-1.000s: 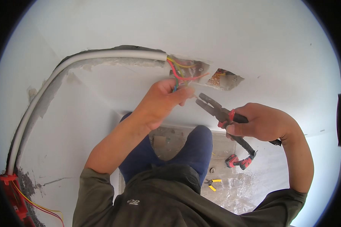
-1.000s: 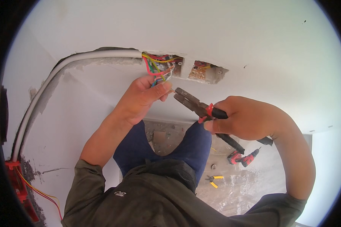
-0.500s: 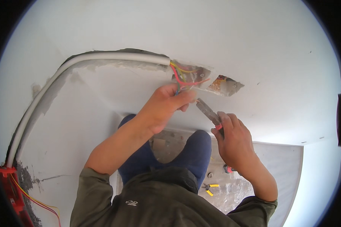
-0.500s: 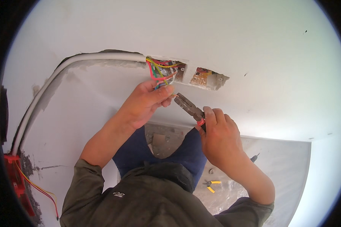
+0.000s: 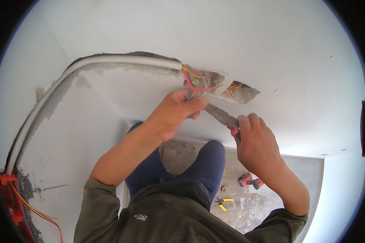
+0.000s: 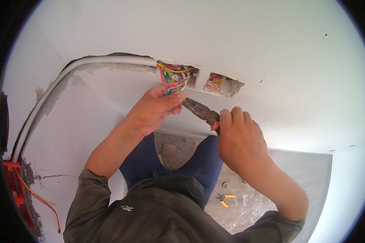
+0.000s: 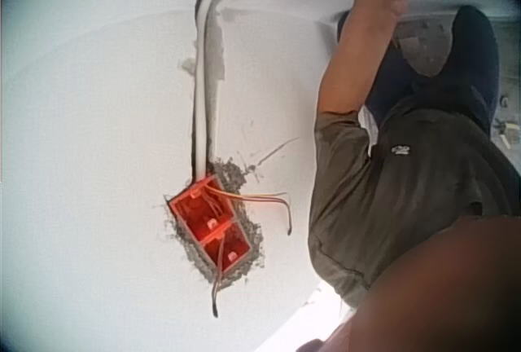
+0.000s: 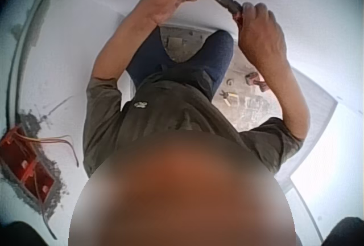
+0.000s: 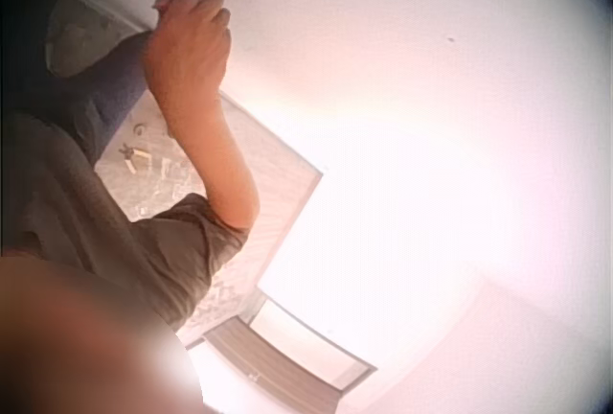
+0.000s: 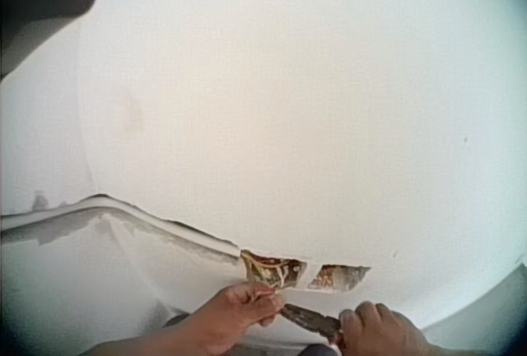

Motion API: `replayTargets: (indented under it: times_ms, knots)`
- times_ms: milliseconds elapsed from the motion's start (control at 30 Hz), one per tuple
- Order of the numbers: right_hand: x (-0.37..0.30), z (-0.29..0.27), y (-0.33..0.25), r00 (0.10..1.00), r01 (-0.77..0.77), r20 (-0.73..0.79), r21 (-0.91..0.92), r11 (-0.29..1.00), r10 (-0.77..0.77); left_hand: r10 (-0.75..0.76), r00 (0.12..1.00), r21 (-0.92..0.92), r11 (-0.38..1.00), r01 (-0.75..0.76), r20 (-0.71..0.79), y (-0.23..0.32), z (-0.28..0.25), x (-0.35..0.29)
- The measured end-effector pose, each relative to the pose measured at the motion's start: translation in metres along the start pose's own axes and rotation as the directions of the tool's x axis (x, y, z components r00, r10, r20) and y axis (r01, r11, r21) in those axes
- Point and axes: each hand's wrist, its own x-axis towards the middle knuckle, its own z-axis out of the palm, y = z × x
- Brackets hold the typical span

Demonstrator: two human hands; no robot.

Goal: Installing and connecting electrical wires in a wall during a renovation.

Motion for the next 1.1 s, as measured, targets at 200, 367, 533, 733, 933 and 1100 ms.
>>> replayTargets:
  times_ms: [200, 367, 533, 733, 933, 1100]
  knots:
    - [-0.002, 0.001, 0.006, 0.992, -0.064, 0.122, 0.279, 0.958, 0.031, 0.004, 0.999, -0.032, 0.999, -0.005, -0.034, -0.003, 0.005, -0.003]
    - [-0.006, 0.011, 0.000, 0.975, -0.150, 0.217, 0.526, 0.837, 0.038, 0.057, 0.998, -0.156, 0.986, -0.061, -0.029, -0.007, 0.007, -0.004]
    - [-0.007, 0.033, -0.005, 0.844, -0.490, 0.509, 0.860, 0.139, -0.173, 0.129, 0.986, -0.038, 0.990, -0.134, -0.104, -0.010, 0.008, -0.003]
    - [-0.014, 0.096, -0.023, 0.760, -0.646, 0.017, 0.124, -0.753, -0.649, 0.214, 0.974, 0.070, 0.975, -0.209, -0.072, -0.015, 0.002, 0.002]
    - [-0.010, 0.063, 0.000, 0.922, -0.331, 0.327, 0.943, 0.014, -0.206, 0.175, 0.984, 0.102, 0.980, -0.171, -0.034, -0.010, -0.003, 0.000]
    - [-0.017, 0.052, -0.014, 0.995, -0.084, 0.008, 0.595, 0.799, 0.099, 0.152, 0.986, 0.124, 0.982, -0.142, -0.068, -0.011, 0.003, -0.001]
